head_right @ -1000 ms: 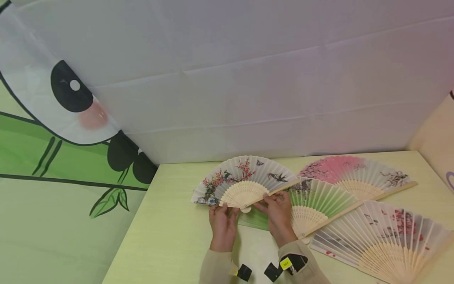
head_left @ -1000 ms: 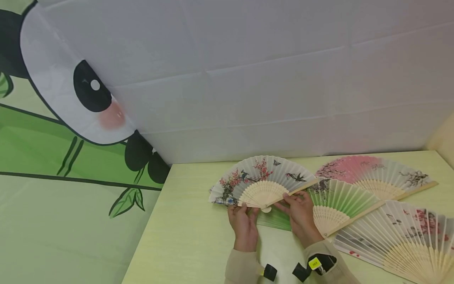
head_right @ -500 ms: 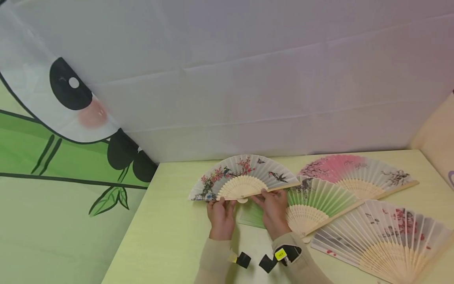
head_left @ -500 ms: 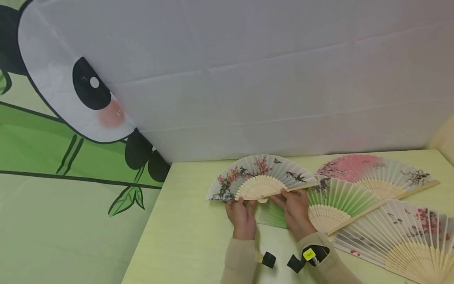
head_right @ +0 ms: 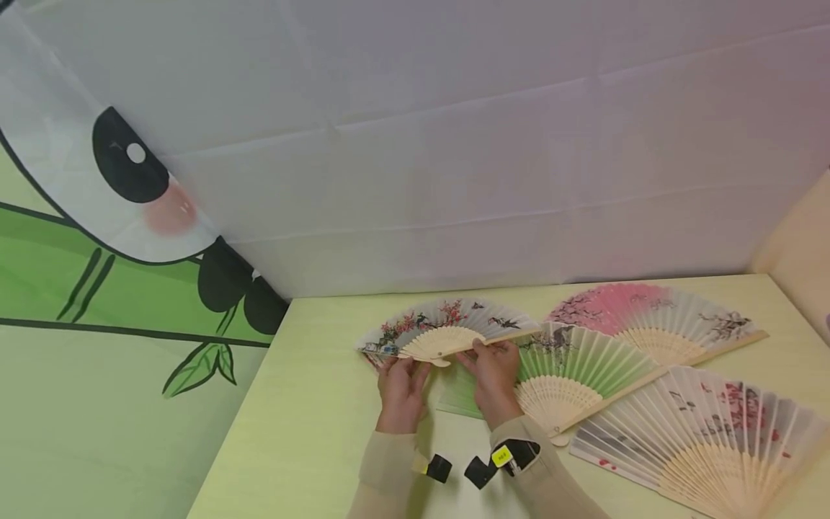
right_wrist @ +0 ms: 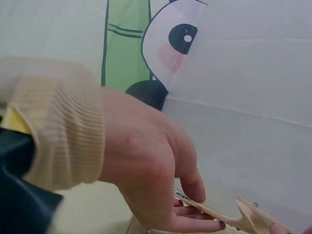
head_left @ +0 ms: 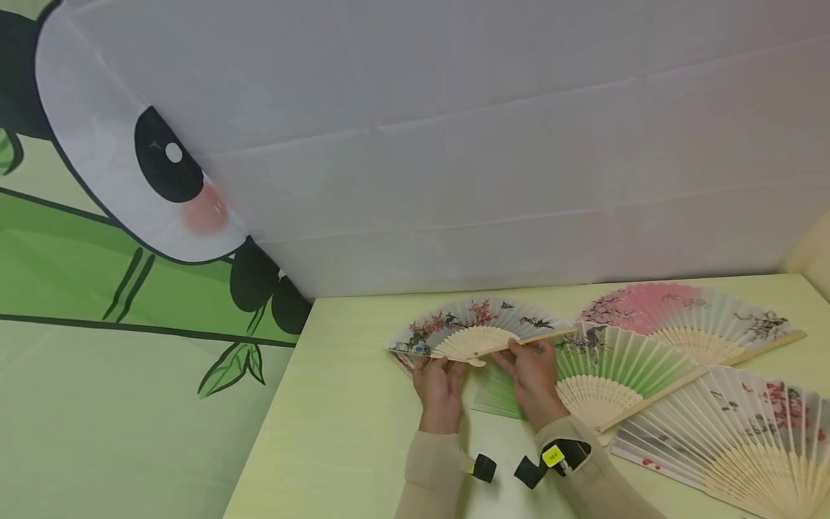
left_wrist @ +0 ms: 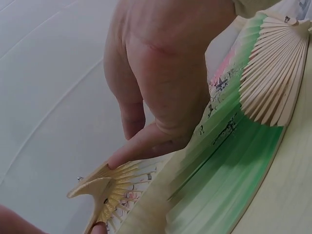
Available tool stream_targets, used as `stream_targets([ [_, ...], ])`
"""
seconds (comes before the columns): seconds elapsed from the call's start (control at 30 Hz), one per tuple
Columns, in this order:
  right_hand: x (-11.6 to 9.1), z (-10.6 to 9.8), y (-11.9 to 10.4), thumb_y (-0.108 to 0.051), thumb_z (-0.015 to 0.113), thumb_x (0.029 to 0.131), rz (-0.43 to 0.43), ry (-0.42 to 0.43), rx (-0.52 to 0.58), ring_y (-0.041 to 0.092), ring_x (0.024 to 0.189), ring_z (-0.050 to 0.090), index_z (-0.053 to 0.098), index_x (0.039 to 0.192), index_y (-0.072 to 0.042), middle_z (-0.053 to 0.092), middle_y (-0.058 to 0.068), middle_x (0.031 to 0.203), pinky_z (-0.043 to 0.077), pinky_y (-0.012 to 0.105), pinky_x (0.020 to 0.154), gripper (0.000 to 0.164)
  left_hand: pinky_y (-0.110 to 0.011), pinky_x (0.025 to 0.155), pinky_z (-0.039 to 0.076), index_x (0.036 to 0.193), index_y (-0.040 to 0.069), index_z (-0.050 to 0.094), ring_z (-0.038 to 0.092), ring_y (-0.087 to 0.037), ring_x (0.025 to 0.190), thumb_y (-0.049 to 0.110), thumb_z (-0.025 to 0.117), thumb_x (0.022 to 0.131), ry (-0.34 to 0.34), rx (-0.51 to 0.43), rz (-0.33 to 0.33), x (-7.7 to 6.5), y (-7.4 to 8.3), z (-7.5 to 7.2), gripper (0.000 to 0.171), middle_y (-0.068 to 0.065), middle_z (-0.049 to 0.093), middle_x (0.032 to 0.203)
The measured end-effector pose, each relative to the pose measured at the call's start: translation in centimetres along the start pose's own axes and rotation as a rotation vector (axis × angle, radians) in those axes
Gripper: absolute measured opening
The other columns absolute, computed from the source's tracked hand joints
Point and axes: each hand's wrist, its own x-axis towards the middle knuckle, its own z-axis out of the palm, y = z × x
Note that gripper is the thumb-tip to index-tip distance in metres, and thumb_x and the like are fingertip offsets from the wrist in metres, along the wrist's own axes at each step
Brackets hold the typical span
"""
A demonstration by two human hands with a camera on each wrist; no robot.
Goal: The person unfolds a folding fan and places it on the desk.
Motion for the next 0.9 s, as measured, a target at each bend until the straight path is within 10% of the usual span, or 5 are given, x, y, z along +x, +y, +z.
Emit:
stream_targets([
  [0.1,0.3,0.1,0.0,0.001,0.048,0.109,-0.004,0.001,-0.023,0.015,0.09,0.067,0.033,0.132,0.004,0.047,0.021,0.126,0.063,0.03,0.09,0.028,-0.029,0.089,0.059,0.149,-0.007,0.023,0.056,-0.02,0.105,-0.004,0.048,0.099,-0.047,0.032,-0.016,0.0,0.2,-0.2,0.056,-0.018,0.051,0.125],
  [0.37,1.0,0.2,0.2,0.008,0.047,0.105,0.01,0.001,-0.058,0.016,0.096,0.065,0.019,0.146,0.009,0.041,0.025,0.135,0.062,0.028,0.09,0.05,-0.05,0.113,0.049,0.12,-0.013,0.055,0.06,-0.027,0.112,0.0,0.043,0.099,-0.134,0.088,-0.009,0.1,0.6,0.0,0.028,-0.019,0.064,0.119],
  [0.63,0.8,-0.1,0.4,0.012,0.052,0.099,0.006,0.014,-0.143,0.025,0.107,0.063,0.017,0.151,0.009,0.042,0.029,0.138,0.06,0.029,0.093,0.063,-0.055,0.129,0.023,0.159,-0.015,-0.006,0.012,-0.049,0.158,0.003,0.041,0.097,-0.134,0.068,-0.053,-0.3,0.6,-0.1,0.079,-0.038,0.001,0.167],
  [0.9,-0.6,-0.4,-0.1,0.002,0.057,0.102,-0.048,-0.028,-0.385,0.043,0.137,0.05,0.023,0.154,0.008,0.041,0.035,0.152,0.048,0.044,0.107,0.062,-0.053,0.13,0.021,0.159,-0.012,-0.005,0.007,-0.048,0.158,0.002,0.042,0.096,-0.13,0.062,0.002,-0.9,1.3,-0.2,0.08,-0.038,-0.001,0.166],
])
